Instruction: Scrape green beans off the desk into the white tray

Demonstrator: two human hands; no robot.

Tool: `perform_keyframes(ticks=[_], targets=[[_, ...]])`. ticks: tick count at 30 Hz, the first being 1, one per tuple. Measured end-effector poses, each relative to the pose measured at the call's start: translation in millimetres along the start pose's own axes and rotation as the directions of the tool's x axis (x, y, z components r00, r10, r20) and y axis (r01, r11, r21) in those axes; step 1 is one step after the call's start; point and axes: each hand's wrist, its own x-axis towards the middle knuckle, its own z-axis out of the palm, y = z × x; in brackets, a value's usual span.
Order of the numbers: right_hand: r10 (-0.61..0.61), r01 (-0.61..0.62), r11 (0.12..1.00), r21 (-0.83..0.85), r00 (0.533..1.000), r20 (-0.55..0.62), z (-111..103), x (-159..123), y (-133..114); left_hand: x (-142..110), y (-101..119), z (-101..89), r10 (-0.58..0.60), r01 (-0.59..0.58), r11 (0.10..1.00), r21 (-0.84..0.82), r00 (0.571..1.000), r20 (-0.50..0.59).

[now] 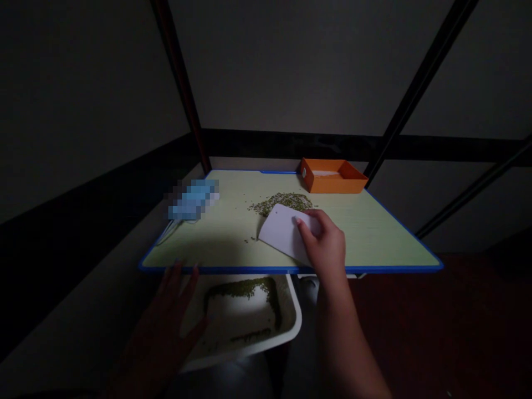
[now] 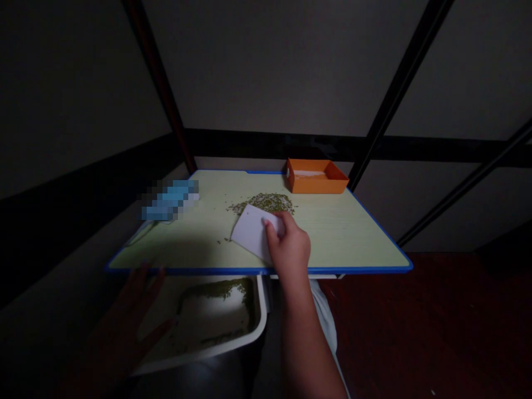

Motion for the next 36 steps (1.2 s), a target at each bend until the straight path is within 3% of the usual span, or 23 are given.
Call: perform_keyframes(ticks=[6, 14, 20, 28, 36], targets=[[-0.034, 0.032, 0.999, 0.029, 0.995, 0.091, 14, -8, -12, 1, 1, 1.1, 0.019, -0.019, 1.000, 0.005, 1.000, -0.001], [-0.005, 0.006, 1.000, -0.029, 0.999, 0.032, 11, -1, -4, 0, 1, -1.1, 0.018, -0.018, 1.000, 0.005, 1.000, 0.009], [-0.033, 0.034, 0.999, -0.009, 0.996, 0.085, 14, -6, -12, 1, 2, -3.1, 0.014, -0.014, 1.000, -0.006, 1.000, 0.012], [-0.012, 0.013, 0.999, -0.036, 0.999, 0.040, 15, -2, -6, 2, 3, -4.2, 0.020, -0.020, 1.000, -0.002, 1.000, 0.002], [-0.018, 0.017, 1.000, 0.019, 0.996, 0.083, 18, -2, -8, 0, 3, -2.2, 0.021, -0.021, 1.000, 0.008, 1.000, 0.011]])
